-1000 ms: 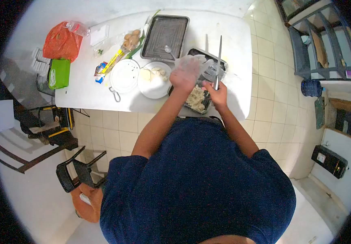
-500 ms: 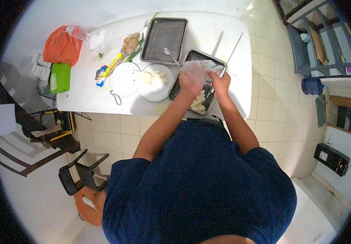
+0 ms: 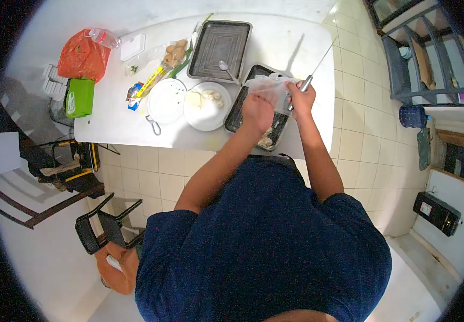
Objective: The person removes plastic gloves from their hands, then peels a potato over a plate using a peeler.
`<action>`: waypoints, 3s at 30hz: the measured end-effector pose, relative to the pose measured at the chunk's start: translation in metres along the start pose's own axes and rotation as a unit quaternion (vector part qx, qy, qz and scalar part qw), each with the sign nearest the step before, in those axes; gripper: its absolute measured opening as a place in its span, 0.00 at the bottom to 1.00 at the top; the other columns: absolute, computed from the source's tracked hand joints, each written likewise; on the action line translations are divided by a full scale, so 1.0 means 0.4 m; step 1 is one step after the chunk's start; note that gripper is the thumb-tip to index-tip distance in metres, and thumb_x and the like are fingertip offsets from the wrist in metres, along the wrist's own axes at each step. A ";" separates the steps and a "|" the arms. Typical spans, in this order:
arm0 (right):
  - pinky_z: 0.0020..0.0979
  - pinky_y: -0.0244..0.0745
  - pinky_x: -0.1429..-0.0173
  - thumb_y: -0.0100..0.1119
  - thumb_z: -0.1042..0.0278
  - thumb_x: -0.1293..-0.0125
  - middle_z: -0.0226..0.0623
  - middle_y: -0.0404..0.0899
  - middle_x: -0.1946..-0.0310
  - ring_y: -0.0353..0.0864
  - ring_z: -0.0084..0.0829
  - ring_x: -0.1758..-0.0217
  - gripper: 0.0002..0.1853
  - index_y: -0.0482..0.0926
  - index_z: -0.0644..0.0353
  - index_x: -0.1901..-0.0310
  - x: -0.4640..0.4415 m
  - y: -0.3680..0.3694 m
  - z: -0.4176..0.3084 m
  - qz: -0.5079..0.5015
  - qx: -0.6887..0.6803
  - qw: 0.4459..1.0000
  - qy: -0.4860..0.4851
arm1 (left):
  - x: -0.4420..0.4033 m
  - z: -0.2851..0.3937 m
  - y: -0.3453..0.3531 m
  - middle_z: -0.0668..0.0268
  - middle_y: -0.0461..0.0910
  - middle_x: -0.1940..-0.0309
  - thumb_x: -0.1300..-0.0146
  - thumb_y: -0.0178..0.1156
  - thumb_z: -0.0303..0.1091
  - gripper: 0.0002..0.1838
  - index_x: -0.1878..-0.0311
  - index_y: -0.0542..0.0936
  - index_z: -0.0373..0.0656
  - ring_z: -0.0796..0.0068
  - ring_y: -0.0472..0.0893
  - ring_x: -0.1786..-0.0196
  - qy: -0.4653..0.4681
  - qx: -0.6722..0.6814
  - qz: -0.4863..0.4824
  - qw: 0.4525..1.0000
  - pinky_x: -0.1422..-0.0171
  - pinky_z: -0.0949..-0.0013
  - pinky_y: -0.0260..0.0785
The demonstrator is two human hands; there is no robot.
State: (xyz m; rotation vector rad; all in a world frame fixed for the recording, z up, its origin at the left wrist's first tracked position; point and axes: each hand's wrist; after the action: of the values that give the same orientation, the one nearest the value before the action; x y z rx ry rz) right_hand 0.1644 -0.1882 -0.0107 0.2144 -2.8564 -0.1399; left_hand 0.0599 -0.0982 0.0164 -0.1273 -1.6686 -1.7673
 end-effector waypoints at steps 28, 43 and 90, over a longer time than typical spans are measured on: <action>0.45 0.75 0.54 0.76 0.59 0.51 0.50 0.80 0.64 0.80 0.51 0.59 0.22 0.80 0.66 0.61 -0.246 -0.196 0.046 -0.257 0.559 0.758 -0.218 | 0.243 0.367 -0.374 0.52 0.75 0.44 0.30 0.51 0.38 0.18 0.43 0.71 0.36 0.56 0.78 0.46 0.033 -0.092 0.245 0.965 0.46 0.58 0.76; 0.27 0.67 0.69 0.75 0.59 0.44 0.28 0.75 0.79 0.70 0.21 0.75 0.16 0.80 0.63 0.69 0.045 -0.060 -0.022 -0.118 0.367 0.922 -0.030 | 0.088 0.585 -0.369 0.53 0.79 0.47 0.29 0.50 0.40 0.21 0.38 0.69 0.39 0.60 0.80 0.48 -0.012 -0.209 0.154 0.966 0.49 0.63 0.76; 0.46 0.75 0.57 0.69 0.49 0.42 0.54 0.80 0.67 0.81 0.55 0.63 0.22 0.82 0.65 0.64 0.356 0.500 0.113 -0.222 0.540 0.811 -0.038 | -0.588 1.007 -0.316 0.57 0.75 0.44 0.43 0.63 0.30 0.20 0.45 0.77 0.44 0.50 0.77 0.40 0.244 -0.918 -0.029 0.312 0.38 0.37 0.67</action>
State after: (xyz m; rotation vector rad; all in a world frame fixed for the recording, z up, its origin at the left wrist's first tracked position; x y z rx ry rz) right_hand -0.0101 -0.0106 0.0066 1.0873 -2.5251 1.4248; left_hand 0.0172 0.3560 -0.1431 -0.4152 1.4189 -2.3059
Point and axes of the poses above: each hand's wrist, its own x-axis away from the middle knuckle, its own y-axis out of the palm, z = x × y
